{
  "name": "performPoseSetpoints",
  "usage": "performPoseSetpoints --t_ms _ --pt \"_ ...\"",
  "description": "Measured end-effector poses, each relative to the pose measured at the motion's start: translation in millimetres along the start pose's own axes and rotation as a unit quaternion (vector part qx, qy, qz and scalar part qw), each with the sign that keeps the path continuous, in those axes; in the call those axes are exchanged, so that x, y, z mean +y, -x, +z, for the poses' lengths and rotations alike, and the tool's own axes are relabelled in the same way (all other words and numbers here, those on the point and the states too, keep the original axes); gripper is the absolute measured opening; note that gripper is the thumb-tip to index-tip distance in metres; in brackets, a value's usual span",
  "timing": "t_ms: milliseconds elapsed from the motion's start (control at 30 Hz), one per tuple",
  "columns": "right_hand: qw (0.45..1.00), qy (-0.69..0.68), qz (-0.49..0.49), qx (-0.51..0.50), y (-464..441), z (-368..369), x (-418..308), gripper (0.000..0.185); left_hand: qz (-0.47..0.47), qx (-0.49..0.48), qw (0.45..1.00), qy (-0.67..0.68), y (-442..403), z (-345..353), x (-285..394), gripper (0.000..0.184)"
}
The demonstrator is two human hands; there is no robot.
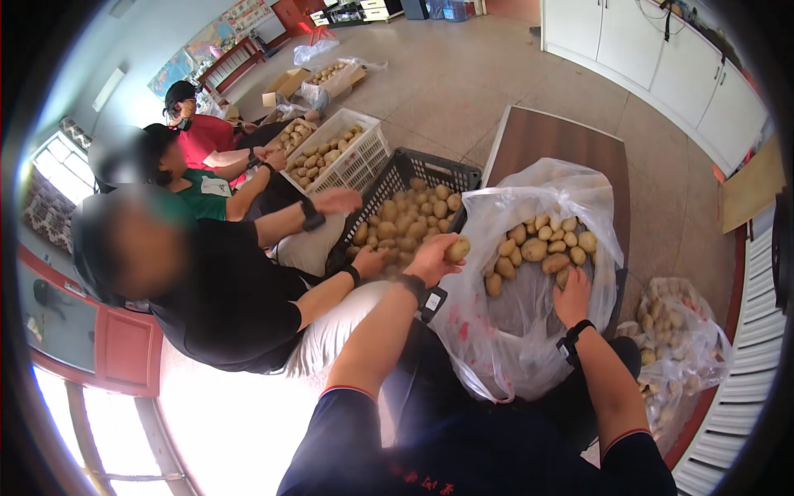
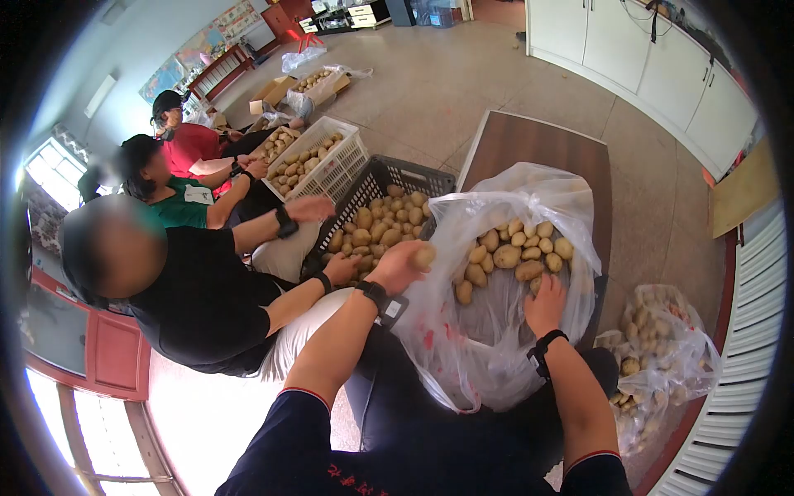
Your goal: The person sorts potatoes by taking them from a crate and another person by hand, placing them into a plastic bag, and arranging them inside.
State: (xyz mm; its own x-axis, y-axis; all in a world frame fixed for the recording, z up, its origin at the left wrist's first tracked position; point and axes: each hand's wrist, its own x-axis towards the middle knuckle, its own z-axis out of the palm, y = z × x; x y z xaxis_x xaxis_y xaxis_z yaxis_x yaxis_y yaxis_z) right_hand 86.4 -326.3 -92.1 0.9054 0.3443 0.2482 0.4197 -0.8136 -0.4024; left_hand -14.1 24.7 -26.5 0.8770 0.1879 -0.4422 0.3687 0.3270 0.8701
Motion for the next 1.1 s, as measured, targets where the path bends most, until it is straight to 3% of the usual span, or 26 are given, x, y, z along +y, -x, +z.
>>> performPoseSetpoints --t_ms 33,67,133,233,267,333,433,467,500,533,600,700,833,867,900,967,1033,1067,1100 --pt "1.000 -0.003 0.000 -0.023 1.7 0.2 2.1 0.060 0.003 0.030 0.999 0.011 -1.3 -5.6 -4.4 0.058" --pt "0.999 -0.006 0.000 -0.048 4.5 1.0 3.8 0.062 0.122 0.046 0.983 -0.133 0.6 -13.2 -10.3 0.058" --pt "0.998 -0.017 -0.002 -0.061 12.2 2.2 4.0 0.062 0.238 0.059 0.931 -0.272 3.2 -21.1 -10.2 0.058" --pt "0.993 -0.015 0.011 -0.115 16.8 -7.5 -6.8 0.062 0.184 0.095 0.944 -0.257 -1.9 -33.7 -18.8 0.058" --pt "0.988 -0.004 0.025 -0.153 17.0 -12.5 -12.2 0.061 0.259 0.105 0.905 -0.322 -6.7 -40.7 -27.0 0.045" --pt "0.989 -0.011 0.001 -0.149 21.3 -11.1 -13.3 0.059 0.331 0.114 0.855 -0.382 -15.4 -54.2 -37.9 0.034" --pt "0.990 -0.013 -0.046 -0.130 29.6 -5.7 -12.4 0.055 0.349 0.116 0.824 -0.432 -14.5 -57.9 -36.4 0.033" --pt "0.991 -0.008 -0.066 -0.116 31.9 -3.6 -12.1 0.053 0.225 0.128 0.930 -0.260 -13.3 -54.7 -33.6 0.037" --pt "0.991 -0.007 -0.066 -0.116 33.9 -2.5 -12.4 0.053 0.157 0.124 0.965 -0.168 -10.2 -50.0 -27.2 0.040" --pt "0.991 -0.006 -0.072 -0.110 35.8 -1.0 -12.3 0.053 0.089 0.131 0.985 -0.072 -7.6 -45.8 -21.5 0.043" --pt "0.992 -0.004 -0.078 -0.104 37.5 2.3 -11.4 0.052 -0.002 0.189 0.965 0.180 -3.3 -39.5 -11.8 0.032" --pt "0.992 -0.021 -0.069 -0.104 38.5 5.4 -9.2 0.054 0.012 0.222 0.961 0.167 1.6 -33.7 -8.9 0.028" --pt "0.993 -0.029 -0.060 -0.101 41.7 3.3 -10.9 0.055 0.019 0.193 0.961 0.198 -16.2 -63.6 -38.6 0.028" --pt "0.992 -0.030 -0.052 -0.108 42.1 1.1 -12.5 0.055 0.139 0.174 0.975 -0.025 -25.4 -80.3 -59.8 0.029" --pt "0.992 -0.029 -0.052 -0.107 42.6 0.0 -13.1 0.055 0.192 0.154 0.959 -0.140 -33.9 -95.3 -72.4 0.030" --pt "0.993 -0.018 -0.052 -0.104 44.6 -1.3 -13.9 0.058 0.259 0.130 0.884 -0.367 -47.9 -124.0 -92.0 0.029" --pt "0.993 -0.012 -0.047 -0.104 45.0 -4.0 -15.4 0.058 0.263 0.118 0.830 -0.478 -46.9 -131.9 -93.5 0.028" --pt "0.993 -0.008 -0.041 -0.107 45.1 -5.5 -15.7 0.058 0.196 0.126 0.853 -0.468 -48.4 -135.2 -94.1 0.028" --pt "0.992 -0.005 -0.048 -0.114 45.1 -6.6 -17.4 0.058 0.143 0.140 0.908 -0.368 -38.1 -120.4 -78.6 0.026"
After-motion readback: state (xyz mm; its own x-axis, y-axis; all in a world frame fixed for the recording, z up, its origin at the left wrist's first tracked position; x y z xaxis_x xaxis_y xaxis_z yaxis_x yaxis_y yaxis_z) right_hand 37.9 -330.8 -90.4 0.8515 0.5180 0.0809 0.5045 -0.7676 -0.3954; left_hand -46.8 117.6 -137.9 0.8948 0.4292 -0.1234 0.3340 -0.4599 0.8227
